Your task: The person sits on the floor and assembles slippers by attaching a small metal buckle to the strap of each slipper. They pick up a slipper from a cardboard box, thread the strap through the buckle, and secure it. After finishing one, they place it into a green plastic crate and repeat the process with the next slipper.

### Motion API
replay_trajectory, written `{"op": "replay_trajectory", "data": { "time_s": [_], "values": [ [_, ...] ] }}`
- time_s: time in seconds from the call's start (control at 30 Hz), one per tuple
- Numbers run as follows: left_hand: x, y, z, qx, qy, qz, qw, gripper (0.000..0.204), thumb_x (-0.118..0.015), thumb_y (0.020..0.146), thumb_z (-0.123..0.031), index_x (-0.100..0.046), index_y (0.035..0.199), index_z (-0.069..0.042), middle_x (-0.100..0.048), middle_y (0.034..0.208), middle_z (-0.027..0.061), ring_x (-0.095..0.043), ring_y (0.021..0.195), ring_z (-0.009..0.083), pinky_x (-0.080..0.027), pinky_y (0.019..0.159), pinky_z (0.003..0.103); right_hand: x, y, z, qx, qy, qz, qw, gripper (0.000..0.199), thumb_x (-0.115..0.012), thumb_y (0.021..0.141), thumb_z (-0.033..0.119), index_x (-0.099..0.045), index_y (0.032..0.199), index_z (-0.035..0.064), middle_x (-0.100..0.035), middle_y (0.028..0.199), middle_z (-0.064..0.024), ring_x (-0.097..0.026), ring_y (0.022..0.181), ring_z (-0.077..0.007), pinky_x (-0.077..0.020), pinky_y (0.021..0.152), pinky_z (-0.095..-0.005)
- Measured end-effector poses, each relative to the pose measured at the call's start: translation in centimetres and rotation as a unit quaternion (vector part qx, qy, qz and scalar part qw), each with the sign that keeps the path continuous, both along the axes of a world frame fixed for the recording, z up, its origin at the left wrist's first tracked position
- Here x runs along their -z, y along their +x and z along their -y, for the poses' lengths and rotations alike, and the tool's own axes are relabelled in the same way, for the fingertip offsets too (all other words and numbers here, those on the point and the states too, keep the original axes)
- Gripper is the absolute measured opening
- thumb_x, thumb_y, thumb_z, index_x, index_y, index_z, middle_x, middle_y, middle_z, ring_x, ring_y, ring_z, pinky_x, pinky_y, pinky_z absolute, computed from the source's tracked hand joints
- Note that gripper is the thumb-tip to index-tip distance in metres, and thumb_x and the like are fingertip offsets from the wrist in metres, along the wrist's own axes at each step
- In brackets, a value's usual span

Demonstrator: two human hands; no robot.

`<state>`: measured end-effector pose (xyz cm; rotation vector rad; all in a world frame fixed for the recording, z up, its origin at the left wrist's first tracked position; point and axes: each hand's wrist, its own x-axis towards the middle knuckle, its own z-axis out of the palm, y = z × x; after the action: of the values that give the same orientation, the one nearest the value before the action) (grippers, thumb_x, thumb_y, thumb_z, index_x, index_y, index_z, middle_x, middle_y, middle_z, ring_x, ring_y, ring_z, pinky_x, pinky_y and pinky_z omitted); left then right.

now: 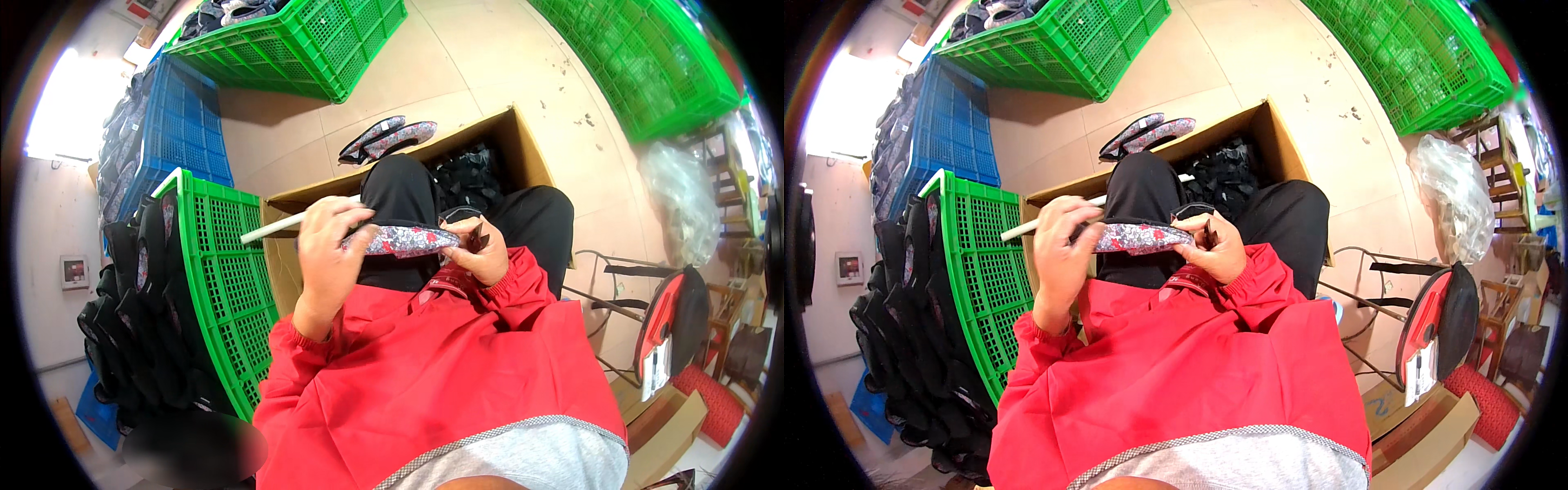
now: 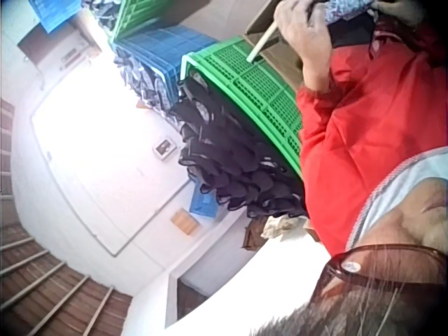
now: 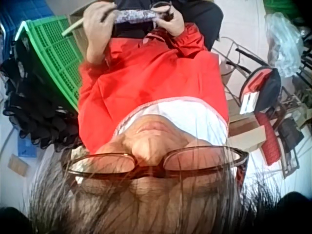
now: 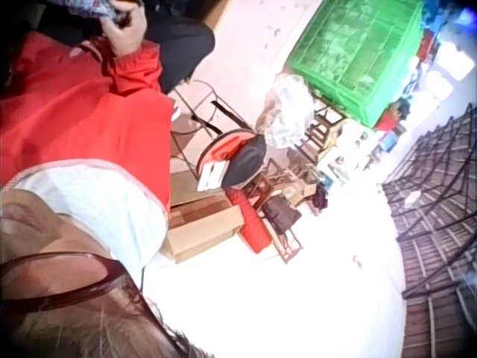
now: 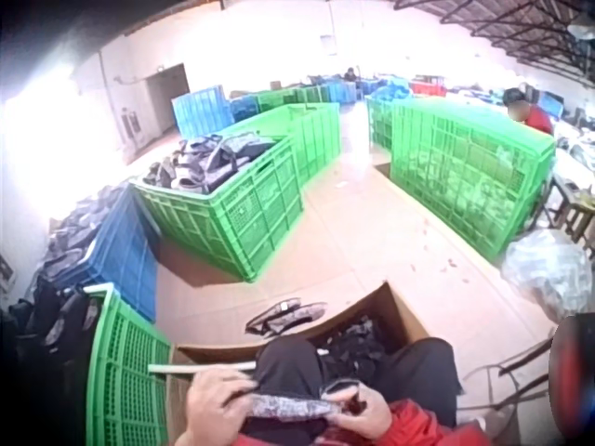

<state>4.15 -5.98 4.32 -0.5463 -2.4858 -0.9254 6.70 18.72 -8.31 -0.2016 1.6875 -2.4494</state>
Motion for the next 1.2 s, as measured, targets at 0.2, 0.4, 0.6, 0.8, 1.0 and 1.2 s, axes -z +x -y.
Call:
{"op": "replay_trajectory", "data": {
  "time_s": [0.2, 0.4, 0.6, 0.8, 1.0, 1.2],
  "values": [
    [-0.5, -0.3, -1.2, 0.084, -0.011, 0.135, 0.987, 0.025, -0.079, 0.074, -0.012, -0.073, 0.097, -0.005, -0.065, 0.091, 0.0077, -0.061, 0.093, 0.0269, -0.048, 0.084, 0.038, -1.3, 0.4, 0.2, -0.021, -0.058, 0.017, 0.998, 0.033, -0.075, 0.082, -0.007, -0.066, 0.113, -0.0007, -0.057, 0.105, -0.0005, -0.053, 0.077, -0.0007, -0.0422, 0.069, -0.0176],
    [-1.1, -0.5, -2.0, 0.130, -0.061, 0.169, 0.975, 0.026, -0.079, 0.075, -0.016, -0.075, 0.100, -0.008, -0.060, 0.090, 0.0065, -0.058, 0.089, 0.0257, -0.046, 0.080, 0.037, -0.7, 0.2, 0.0, -0.037, -0.029, 0.017, 0.999, 0.031, -0.071, 0.083, -0.009, -0.064, 0.112, -0.0014, -0.061, 0.112, -0.0058, -0.062, 0.090, -0.0068, -0.0490, 0.078, -0.0209],
    [-0.7, -0.8, -3.9, 0.209, -0.057, 0.094, 0.972, 0.027, -0.079, 0.074, -0.012, -0.076, 0.101, -0.010, -0.057, 0.088, 0.0058, -0.057, 0.085, 0.0256, -0.049, 0.073, 0.036, -1.2, 0.2, 0.5, -0.036, -0.082, 0.032, 0.995, 0.031, -0.072, 0.084, -0.006, -0.061, 0.114, -0.0013, -0.063, 0.107, -0.0052, -0.063, 0.089, -0.0081, -0.0503, 0.076, -0.0218],
    [1.4, -1.0, -5.3, 0.218, -0.068, -0.049, 0.972, 0.021, -0.077, 0.072, -0.006, -0.073, 0.092, -0.004, -0.058, 0.085, 0.0067, -0.059, 0.079, 0.0250, -0.050, 0.068, 0.037, -1.3, 0.0, 0.3, -0.011, -0.045, 0.041, 0.998, 0.031, -0.073, 0.084, -0.002, -0.061, 0.113, -0.0005, -0.065, 0.102, -0.0041, -0.060, 0.081, -0.0059, -0.0482, 0.072, -0.0204],
    [1.9, -0.9, -5.6, 0.142, 0.002, -0.031, 0.989, 0.011, -0.075, 0.075, -0.006, -0.069, 0.083, -0.003, -0.059, 0.078, 0.0083, -0.059, 0.074, 0.0260, -0.048, 0.064, 0.036, -0.7, 0.0, -0.9, -0.046, -0.033, 0.061, 0.997, 0.032, -0.075, 0.085, 0.003, -0.063, 0.116, 0.0004, -0.066, 0.104, -0.0031, -0.057, 0.082, -0.0056, -0.0472, 0.076, -0.0216],
    [1.7, -0.7, -5.8, 0.065, 0.083, 0.089, 0.991, 0.006, -0.072, 0.080, -0.005, -0.067, 0.081, -0.003, -0.059, 0.075, 0.0083, -0.060, 0.069, 0.0264, -0.047, 0.063, 0.035, -1.5, -0.7, -2.0, -0.071, -0.039, 0.075, 0.994, 0.031, -0.072, 0.089, 0.008, -0.065, 0.118, 0.0012, -0.065, 0.112, -0.0057, -0.059, 0.098, -0.0103, -0.0483, 0.088, -0.0253]
  ]
}}
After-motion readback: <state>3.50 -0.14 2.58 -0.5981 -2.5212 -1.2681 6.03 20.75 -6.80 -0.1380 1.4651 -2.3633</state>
